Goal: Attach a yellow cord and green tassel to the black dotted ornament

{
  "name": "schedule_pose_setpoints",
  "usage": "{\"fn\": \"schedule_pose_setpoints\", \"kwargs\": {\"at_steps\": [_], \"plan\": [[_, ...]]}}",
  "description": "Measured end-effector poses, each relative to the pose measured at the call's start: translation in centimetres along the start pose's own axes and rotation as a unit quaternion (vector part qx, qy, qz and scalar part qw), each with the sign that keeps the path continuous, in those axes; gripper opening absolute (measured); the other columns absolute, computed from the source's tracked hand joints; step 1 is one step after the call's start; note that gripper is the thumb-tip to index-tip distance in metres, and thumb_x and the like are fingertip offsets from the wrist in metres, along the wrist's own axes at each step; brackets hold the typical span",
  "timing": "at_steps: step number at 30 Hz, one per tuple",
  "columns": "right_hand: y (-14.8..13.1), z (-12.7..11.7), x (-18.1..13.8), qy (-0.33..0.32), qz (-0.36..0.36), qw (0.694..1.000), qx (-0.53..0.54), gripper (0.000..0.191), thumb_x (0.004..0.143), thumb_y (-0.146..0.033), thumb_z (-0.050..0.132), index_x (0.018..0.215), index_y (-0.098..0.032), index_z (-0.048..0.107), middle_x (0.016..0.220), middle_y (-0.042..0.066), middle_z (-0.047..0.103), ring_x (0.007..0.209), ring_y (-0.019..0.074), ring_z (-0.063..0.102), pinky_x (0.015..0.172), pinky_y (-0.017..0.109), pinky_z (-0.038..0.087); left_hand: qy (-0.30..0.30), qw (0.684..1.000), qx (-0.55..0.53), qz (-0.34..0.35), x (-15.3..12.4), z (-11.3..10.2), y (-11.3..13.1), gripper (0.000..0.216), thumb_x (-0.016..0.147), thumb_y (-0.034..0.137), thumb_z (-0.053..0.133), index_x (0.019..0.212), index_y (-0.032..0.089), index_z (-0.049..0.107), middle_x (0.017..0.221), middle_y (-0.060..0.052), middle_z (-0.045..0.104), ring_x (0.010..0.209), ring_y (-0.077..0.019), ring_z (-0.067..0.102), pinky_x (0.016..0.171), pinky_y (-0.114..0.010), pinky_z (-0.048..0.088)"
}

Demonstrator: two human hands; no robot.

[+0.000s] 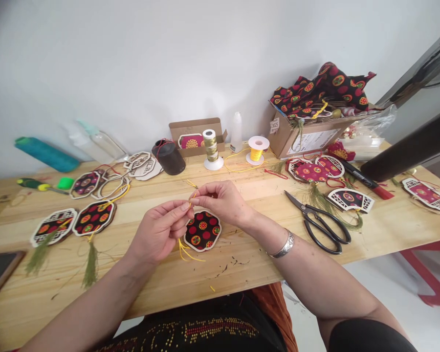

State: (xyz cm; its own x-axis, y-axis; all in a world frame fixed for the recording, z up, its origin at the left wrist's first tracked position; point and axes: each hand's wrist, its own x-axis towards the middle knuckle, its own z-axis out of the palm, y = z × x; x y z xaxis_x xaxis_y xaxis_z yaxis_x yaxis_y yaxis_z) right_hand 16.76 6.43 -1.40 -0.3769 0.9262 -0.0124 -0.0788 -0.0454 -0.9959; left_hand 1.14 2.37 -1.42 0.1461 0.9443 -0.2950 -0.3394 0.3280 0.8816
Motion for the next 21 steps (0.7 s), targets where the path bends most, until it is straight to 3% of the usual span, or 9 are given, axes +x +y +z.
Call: {"fn": "schedule_pose_setpoints", "kwargs": {"at_steps": [10, 15, 21], "plan": [[0.23, -0.1, 0.09, -0.018, -0.033, 0.997, -0.062, 0.01, 0.073, -0.024, 0.064, 0.073, -0.015, 0.067, 0.068, 0.0, 0.067, 0.065, 0.0103, 0.058, 0.067, 0.026, 0.048, -0.001, 1.0, 0.0, -0.002, 0.11, 0.05, 0.11, 0.018, 0.073, 0.028, 0.068, 0.069, 0.01, 0.069, 0.061, -0.002, 0.059, 0.04, 0.0003, 0.025, 0.036, -0.015, 0.017], [0.54, -0.12, 0.13, -0.012, -0.046, 0.996, -0.072, 0.011, 0.074, -0.025, 0.063, 0.074, -0.015, 0.066, 0.069, 0.0, 0.067, 0.066, 0.0105, 0.058, 0.068, 0.026, 0.048, 0.0, 1.0, 0.014, 0.002, 0.01, 0.03, -0.03, 0.018, 0.073, 0.028, 0.069, 0.069, 0.011, 0.069, 0.053, 0.002, 0.052, 0.04, -0.0002, 0.025, 0.037, -0.015, 0.02], [0.52, -0.11, 0.06, -0.01, -0.039, 0.997, -0.066, 0.012, 0.074, -0.026, 0.063, 0.073, -0.015, 0.066, 0.069, 0.0, 0.067, 0.066, 0.0106, 0.058, 0.067, 0.026, 0.048, 0.008, 1.0, 0.025, 0.002, -0.08, 0.01, 0.03, 0.012, 0.072, 0.024, 0.069, 0.072, 0.012, 0.069, 0.063, -0.001, 0.061, 0.04, 0.0002, 0.029, 0.037, -0.016, 0.024]]}}
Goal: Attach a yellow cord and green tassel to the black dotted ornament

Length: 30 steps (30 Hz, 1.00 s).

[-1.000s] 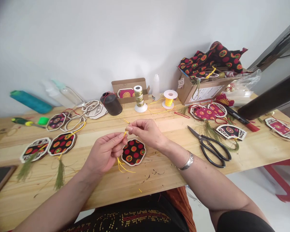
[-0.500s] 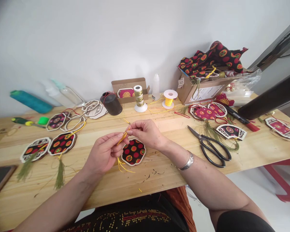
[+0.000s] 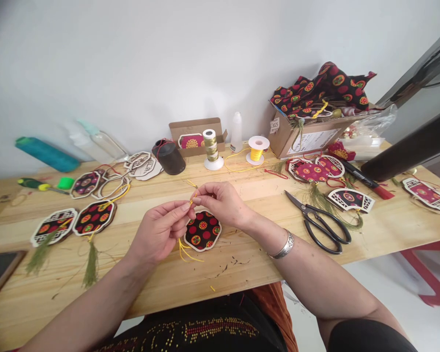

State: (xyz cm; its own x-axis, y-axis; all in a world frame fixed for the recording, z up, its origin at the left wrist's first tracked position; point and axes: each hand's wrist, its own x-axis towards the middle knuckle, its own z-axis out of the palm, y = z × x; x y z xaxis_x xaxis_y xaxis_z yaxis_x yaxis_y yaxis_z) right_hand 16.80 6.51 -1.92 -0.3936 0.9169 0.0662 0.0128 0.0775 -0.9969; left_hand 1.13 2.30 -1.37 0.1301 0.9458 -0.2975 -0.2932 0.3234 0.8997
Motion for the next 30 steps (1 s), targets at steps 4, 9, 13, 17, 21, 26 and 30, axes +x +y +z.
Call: {"fn": "schedule_pose_setpoints", "kwargs": {"at_steps": [4, 9, 13, 17, 21, 26, 30], "plan": [[-0.18, 0.04, -0.02, 0.002, 0.0, 1.0, -0.002, 0.011, 0.075, -0.026, 0.063, 0.073, -0.015, 0.065, 0.069, 0.0, 0.067, 0.066, 0.0104, 0.058, 0.068, 0.026, 0.048, -0.006, 1.0, 0.0, 0.002, 0.14, -0.07, -0.01, 0.012, 0.071, 0.024, 0.069, 0.071, 0.012, 0.07, 0.063, -0.002, 0.061, 0.041, -0.0003, 0.027, 0.037, -0.017, 0.022], [-0.22, 0.12, -0.06, 0.002, -0.014, 1.0, -0.005, 0.009, 0.076, -0.023, 0.061, 0.074, -0.015, 0.064, 0.069, 0.0, 0.065, 0.066, 0.0103, 0.058, 0.067, 0.026, 0.048, 0.003, 1.0, 0.007, 0.002, 0.19, -0.09, -0.13, 0.01, 0.071, 0.023, 0.069, 0.073, 0.013, 0.071, 0.063, -0.001, 0.063, 0.04, -0.0005, 0.029, 0.038, -0.018, 0.024], [-0.09, 0.13, -0.07, -0.019, -0.04, 0.999, -0.001, 0.007, 0.08, -0.021, 0.057, 0.078, -0.016, 0.061, 0.065, -0.002, 0.062, 0.064, 0.0098, 0.057, 0.066, 0.026, 0.047, 0.006, 1.0, 0.014, -0.009, 0.14, -0.05, -0.19, 0.011, 0.071, 0.024, 0.069, 0.072, 0.014, 0.071, 0.059, 0.0, 0.061, 0.039, -0.0002, 0.03, 0.039, -0.018, 0.027], [-0.01, 0.04, 0.01, -0.028, -0.059, 0.998, -0.019, 0.007, 0.081, -0.019, 0.056, 0.077, -0.015, 0.061, 0.068, -0.001, 0.061, 0.066, 0.0093, 0.055, 0.066, 0.025, 0.046, 0.004, 1.0, 0.003, -0.003, 0.16, 0.06, -0.17, 0.013, 0.073, 0.025, 0.069, 0.07, 0.013, 0.07, 0.057, 0.001, 0.059, 0.039, 0.0, 0.028, 0.037, -0.017, 0.024], [-0.09, -0.09, 0.01, -0.031, -0.06, 0.997, -0.035, 0.008, 0.081, -0.019, 0.057, 0.076, -0.014, 0.061, 0.071, 0.0, 0.061, 0.067, 0.0095, 0.055, 0.066, 0.025, 0.045, 0.001, 1.0, 0.005, 0.003, 0.22, 0.07, -0.18, 0.016, 0.073, 0.027, 0.069, 0.07, 0.012, 0.069, 0.056, 0.001, 0.057, 0.039, 0.0001, 0.028, 0.036, -0.016, 0.022], [-0.15, -0.13, -0.12, -0.059, -0.063, 0.996, -0.008, 0.008, 0.083, -0.02, 0.056, 0.078, -0.015, 0.061, 0.066, -0.002, 0.061, 0.065, 0.0091, 0.056, 0.066, 0.024, 0.046, -0.001, 1.0, 0.011, -0.005, 0.17, -0.01, -0.15, 0.014, 0.073, 0.025, 0.069, 0.073, 0.012, 0.07, 0.059, 0.001, 0.059, 0.037, 0.0013, 0.031, 0.037, -0.015, 0.025], [-0.36, -0.01, -0.09, -0.029, -0.049, 0.998, -0.031, 0.011, 0.082, -0.022, 0.056, 0.077, -0.015, 0.062, 0.067, -0.001, 0.063, 0.065, 0.0091, 0.056, 0.065, 0.024, 0.045, 0.006, 1.0, 0.005, 0.009, 0.17, 0.06, -0.24, 0.014, 0.072, 0.025, 0.07, 0.073, 0.011, 0.07, 0.059, 0.0, 0.061, 0.037, 0.001, 0.031, 0.036, -0.015, 0.024]]}}
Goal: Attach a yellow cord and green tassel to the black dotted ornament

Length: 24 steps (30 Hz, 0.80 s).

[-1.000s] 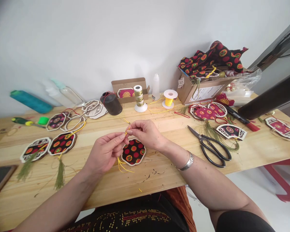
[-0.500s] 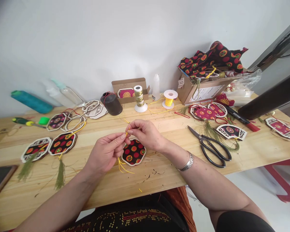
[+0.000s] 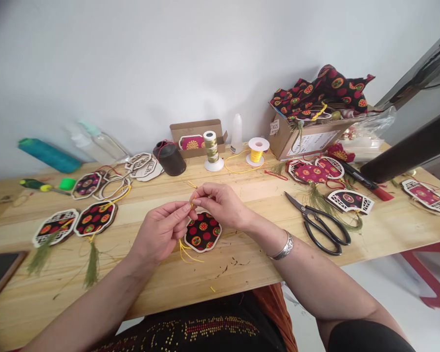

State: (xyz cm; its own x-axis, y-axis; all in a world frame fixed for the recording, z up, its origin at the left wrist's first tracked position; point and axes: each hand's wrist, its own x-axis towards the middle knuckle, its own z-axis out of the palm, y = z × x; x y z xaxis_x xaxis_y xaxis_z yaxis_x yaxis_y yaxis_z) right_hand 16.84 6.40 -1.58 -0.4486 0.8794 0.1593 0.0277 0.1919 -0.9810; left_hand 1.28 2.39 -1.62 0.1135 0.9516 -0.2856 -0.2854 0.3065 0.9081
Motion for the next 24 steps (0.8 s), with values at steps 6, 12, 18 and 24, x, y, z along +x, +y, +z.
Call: {"fn": "schedule_pose_setpoints", "kwargs": {"at_steps": [6, 12, 18, 24], "plan": [[0.1, 0.3, 0.0, 0.078, 0.064, 0.994, -0.042, 0.019, 0.076, -0.031, 0.063, 0.073, -0.012, 0.068, 0.066, 0.001, 0.064, 0.058, 0.0087, 0.051, 0.056, 0.022, 0.041, 0.062, 0.996, -0.035, 0.045, 0.4, 0.0, -0.3, 0.015, 0.069, 0.025, 0.073, 0.076, 0.013, 0.07, 0.057, 0.001, 0.059, 0.038, 0.0002, 0.03, 0.036, -0.015, 0.023], [0.7, 0.9, -0.3, 0.065, 0.106, 0.992, 0.002, 0.025, 0.071, -0.037, 0.068, 0.078, -0.013, 0.075, 0.065, 0.002, 0.068, 0.056, 0.0094, 0.052, 0.052, 0.022, 0.04, 0.102, 0.992, -0.05, 0.052, 0.6, 0.3, -0.5, 0.026, 0.063, 0.027, 0.078, 0.082, 0.012, 0.07, 0.042, 0.009, 0.04, 0.039, -0.0018, 0.03, 0.036, -0.014, 0.023], [1.0, 1.2, -0.3, 0.063, 0.108, 0.991, 0.052, 0.025, 0.068, -0.034, 0.071, 0.084, -0.015, 0.076, 0.066, 0.002, 0.069, 0.056, 0.0101, 0.054, 0.056, 0.024, 0.043, 0.114, 0.989, -0.055, 0.074, 0.6, 0.6, -0.9, 0.03, 0.064, 0.027, 0.077, 0.087, 0.011, 0.07, 0.049, 0.007, 0.047, 0.039, -0.001, 0.03, 0.035, -0.015, 0.023], [0.9, 1.4, -0.4, 0.047, 0.111, 0.991, 0.061, 0.025, 0.07, -0.036, 0.068, 0.074, -0.013, 0.075, 0.056, 0.0, 0.06, 0.051, 0.0073, 0.045, 0.05, 0.022, 0.037, 0.093, 0.99, -0.071, 0.078, 0.4, 0.8, -1.1, 0.03, 0.064, 0.028, 0.077, 0.088, 0.011, 0.071, 0.047, 0.008, 0.042, 0.038, -0.0009, 0.029, 0.035, -0.015, 0.022]]}}
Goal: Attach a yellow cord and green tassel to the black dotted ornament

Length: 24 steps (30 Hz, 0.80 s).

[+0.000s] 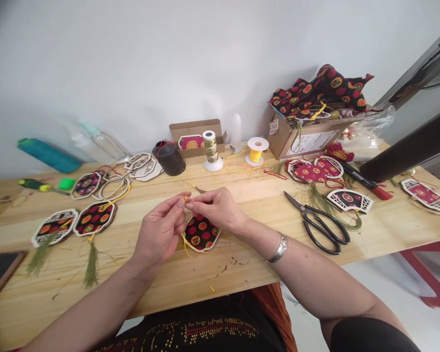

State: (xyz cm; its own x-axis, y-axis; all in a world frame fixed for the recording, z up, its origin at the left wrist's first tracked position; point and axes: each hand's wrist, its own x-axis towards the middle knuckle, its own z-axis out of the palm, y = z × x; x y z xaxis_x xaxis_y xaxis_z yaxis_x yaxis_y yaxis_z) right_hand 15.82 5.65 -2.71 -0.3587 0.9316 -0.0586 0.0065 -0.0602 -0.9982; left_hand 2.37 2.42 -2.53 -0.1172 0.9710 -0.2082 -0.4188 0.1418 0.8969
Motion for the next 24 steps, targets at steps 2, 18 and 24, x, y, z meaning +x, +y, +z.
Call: {"fn": "schedule_pose_setpoints", "kwargs": {"at_steps": [2, 18, 24], "plan": [[-0.1, 0.02, -0.04, 0.001, 0.003, 1.0, 0.002, 0.025, 0.07, -0.036, 0.068, 0.07, -0.012, 0.073, 0.055, -0.001, 0.058, 0.05, 0.0067, 0.044, 0.049, 0.021, 0.035, -0.006, 1.0, -0.003, -0.003, -0.08, -0.03, 0.01, 0.029, 0.065, 0.028, 0.077, 0.088, 0.011, 0.07, 0.05, 0.007, 0.045, 0.038, -0.0005, 0.029, 0.036, -0.015, 0.022], [-0.45, -0.04, 0.04, -0.013, 0.032, 0.999, -0.006, 0.025, 0.07, -0.036, 0.068, 0.069, -0.011, 0.071, 0.055, -0.001, 0.059, 0.051, 0.007, 0.044, 0.049, 0.021, 0.035, -0.015, 0.999, -0.025, -0.044, -0.16, 0.09, 0.23, 0.027, 0.066, 0.024, 0.076, 0.088, 0.01, 0.07, 0.05, 0.006, 0.043, 0.041, -0.0013, 0.028, 0.037, -0.014, 0.022], [-0.45, -0.02, 0.05, -0.008, 0.033, 0.999, -0.014, 0.025, 0.069, -0.036, 0.068, 0.071, -0.011, 0.07, 0.055, -0.002, 0.057, 0.05, 0.0062, 0.042, 0.049, 0.021, 0.034, -0.019, 0.998, -0.025, -0.053, -0.23, 0.13, 0.45, 0.026, 0.066, 0.026, 0.076, 0.086, 0.011, 0.071, 0.051, 0.006, 0.044, 0.042, -0.001, 0.027, 0.037, -0.014, 0.022]]}}
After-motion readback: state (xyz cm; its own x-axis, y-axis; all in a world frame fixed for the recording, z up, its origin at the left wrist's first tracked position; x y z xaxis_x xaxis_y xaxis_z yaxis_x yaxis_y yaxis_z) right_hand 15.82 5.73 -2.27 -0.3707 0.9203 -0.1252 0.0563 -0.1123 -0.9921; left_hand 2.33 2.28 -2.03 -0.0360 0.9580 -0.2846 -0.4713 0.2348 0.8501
